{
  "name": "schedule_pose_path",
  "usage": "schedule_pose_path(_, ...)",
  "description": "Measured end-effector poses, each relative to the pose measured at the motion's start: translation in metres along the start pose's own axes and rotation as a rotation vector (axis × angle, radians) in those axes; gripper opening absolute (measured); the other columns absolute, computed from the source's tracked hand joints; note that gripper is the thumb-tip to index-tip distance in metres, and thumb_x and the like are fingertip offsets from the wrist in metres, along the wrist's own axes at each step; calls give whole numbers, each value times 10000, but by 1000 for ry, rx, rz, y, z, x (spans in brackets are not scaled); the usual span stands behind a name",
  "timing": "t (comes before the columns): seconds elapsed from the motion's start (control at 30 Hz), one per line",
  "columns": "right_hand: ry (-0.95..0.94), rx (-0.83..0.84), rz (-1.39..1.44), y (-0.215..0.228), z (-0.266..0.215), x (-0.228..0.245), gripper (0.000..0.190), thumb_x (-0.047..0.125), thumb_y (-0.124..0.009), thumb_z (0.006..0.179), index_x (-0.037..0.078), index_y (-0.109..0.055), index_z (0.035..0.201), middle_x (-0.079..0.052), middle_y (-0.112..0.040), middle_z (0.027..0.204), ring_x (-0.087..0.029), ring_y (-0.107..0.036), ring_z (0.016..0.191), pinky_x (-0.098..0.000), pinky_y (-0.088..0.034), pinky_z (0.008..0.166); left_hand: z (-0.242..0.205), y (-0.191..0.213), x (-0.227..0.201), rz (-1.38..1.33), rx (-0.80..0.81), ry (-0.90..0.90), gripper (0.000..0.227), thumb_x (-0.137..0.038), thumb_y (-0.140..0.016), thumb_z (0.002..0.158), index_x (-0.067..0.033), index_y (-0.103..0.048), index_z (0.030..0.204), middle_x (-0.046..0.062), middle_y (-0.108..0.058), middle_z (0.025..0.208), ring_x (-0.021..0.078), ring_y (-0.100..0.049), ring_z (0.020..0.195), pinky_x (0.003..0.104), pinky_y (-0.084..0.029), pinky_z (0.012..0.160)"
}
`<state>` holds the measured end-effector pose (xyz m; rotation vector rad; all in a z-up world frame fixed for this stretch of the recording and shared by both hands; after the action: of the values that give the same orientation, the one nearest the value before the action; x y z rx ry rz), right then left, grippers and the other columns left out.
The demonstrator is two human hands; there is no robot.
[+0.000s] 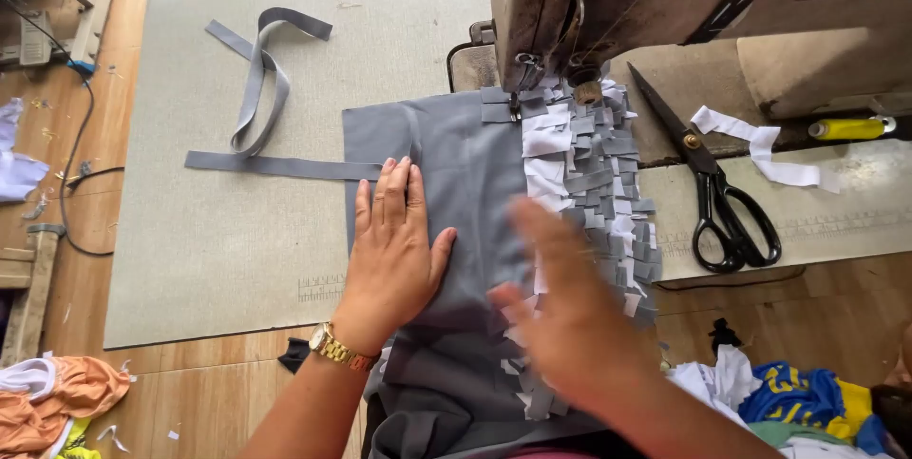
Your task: Sewing multiple small fabric strips onto a larger fabric base using an industrial sewing machine and scissors to create a textured surface.
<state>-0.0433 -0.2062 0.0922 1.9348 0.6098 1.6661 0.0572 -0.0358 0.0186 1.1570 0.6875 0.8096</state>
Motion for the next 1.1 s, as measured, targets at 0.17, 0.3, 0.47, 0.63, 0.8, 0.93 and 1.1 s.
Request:
schedule_pose_path(0.17,523,-147,-514,-69,45,-19,834,476,-564,1085,34,-256,1722,-183,-256,1810,-358,-235,1680,-518,-158,1373,-5,4,1,40,-55,-34,849,-518,-521,1088,82,-347,1662,244,-336,1732,375,-255,1653,585,-186,1360)
schedule_pose_path(0.3,393,-241,-948,-49,47,-64,913,694,-345,1089,111,-159,1766,-96,-145,1846,-251,-148,1688,-453,-58,1380,-8,8,1,37,-48,-34,897,-576,-511,1082,84,-340,1665,239,-335,1735,369,-253,1653,587,-192,1355)
schedule_pose_path(0.47,317,-254,-990,-12,11,-70,978,677,-428,1027,26,-223,1727,-178,-200,1821,-303,-183,1685,-494,-139,1370,-7,8,3,1,-52,-32,894,-566,-525,1077,86,-340,1661,236,-333,1726,372,-253,1651,591,-196,1355)
schedule_pose_path(0.63,265,-318,-1193,-14,17,-29,1089,757,-336,1022,1,-51,1752,-233,22,1843,-325,51,1717,-500,58,1382,-8,8,1,46,-33,-30,894,-568,-494,1080,82,-326,1670,236,-331,1731,369,-246,1654,583,-182,1359)
schedule_pose_path(0.8,545,-155,-801,-78,78,-28,899,704,-319,1117,44,-251,1723,-152,-193,1826,-280,-140,1696,-499,-63,1369,-9,11,1,12,-65,-52,886,-574,-478,1094,83,-325,1667,244,-341,1731,384,-271,1647,594,-199,1353)
schedule_pose_path(0.93,498,-253,-745,-38,87,-47,946,725,-498,1044,18,-421,1669,-234,-432,1721,-360,-405,1602,-584,-161,1333,-5,14,1,-87,5,3,892,-549,-540,1063,102,-352,1644,278,-348,1687,416,-267,1643,583,-112,1356)
schedule_pose_path(1.1,376,-292,-796,-5,62,-69,944,670,-536,1019,12,-392,1679,-205,-398,1751,-349,-372,1623,-618,-249,1301,-7,12,1,-89,9,4,900,-558,-534,1061,100,-348,1646,277,-355,1680,417,-268,1641,582,-107,1356)
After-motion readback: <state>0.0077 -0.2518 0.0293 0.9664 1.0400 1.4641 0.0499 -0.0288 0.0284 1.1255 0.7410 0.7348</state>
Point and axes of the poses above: each hand's wrist, its own z-axis towards the middle knuckle, its own y-axis out of the back of the hand, x = y × z, the point moved 7 cm from there along z, towards the middle knuckle
